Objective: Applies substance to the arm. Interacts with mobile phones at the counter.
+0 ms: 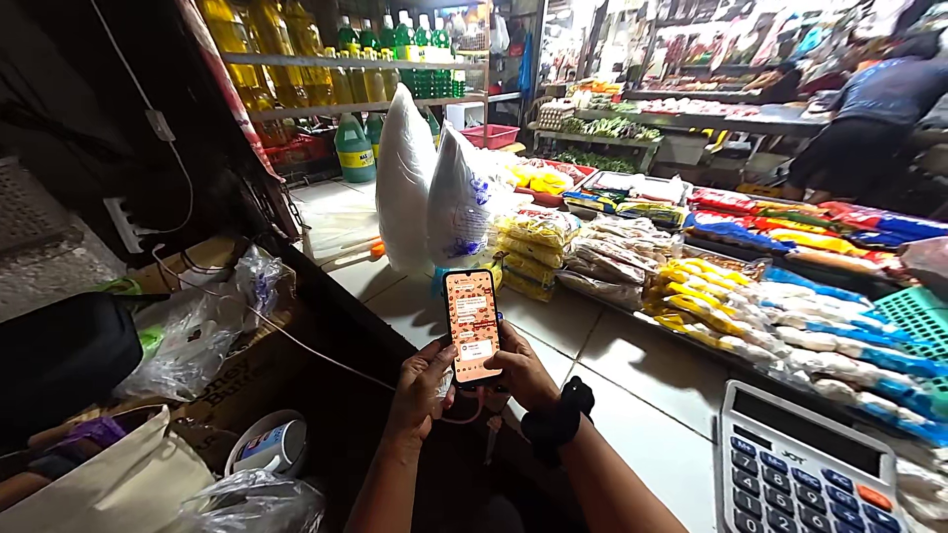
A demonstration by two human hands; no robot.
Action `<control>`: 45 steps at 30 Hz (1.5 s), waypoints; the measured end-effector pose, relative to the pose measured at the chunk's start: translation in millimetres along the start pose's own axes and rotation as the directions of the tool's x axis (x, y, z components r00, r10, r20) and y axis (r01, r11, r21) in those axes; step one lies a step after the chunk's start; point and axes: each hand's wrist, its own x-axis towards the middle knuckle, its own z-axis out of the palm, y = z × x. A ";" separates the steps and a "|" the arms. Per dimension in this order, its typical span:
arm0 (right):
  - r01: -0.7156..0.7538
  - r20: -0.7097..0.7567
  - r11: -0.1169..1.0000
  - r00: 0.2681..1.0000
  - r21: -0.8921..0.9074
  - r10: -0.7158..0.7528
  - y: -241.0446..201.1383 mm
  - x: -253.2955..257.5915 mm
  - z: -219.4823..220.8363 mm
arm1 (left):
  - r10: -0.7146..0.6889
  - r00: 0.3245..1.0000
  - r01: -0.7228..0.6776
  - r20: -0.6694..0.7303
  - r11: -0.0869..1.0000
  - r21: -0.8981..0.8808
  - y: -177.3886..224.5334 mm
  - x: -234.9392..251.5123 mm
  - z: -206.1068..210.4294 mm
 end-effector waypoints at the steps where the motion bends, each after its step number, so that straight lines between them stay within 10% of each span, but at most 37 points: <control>1: 0.011 0.004 1.000 1.000 -0.003 -0.011 0.5 0.0 0.2 | 0.026 1.000 -0.026 -0.001 1.000 0.013 -1.4 -0.3 0.1; 8: 0.079 -0.010 0.996 0.997 -0.037 -0.079 4.0 0.5 0.0 | 0.196 0.979 -0.205 0.061 0.948 0.244 -12.0 3.7 -5.3; 45: 0.110 0.025 0.991 0.994 -0.082 -0.108 3.9 -0.4 1.4 | 0.217 0.976 -0.218 0.031 0.950 0.224 -14.1 5.2 -5.8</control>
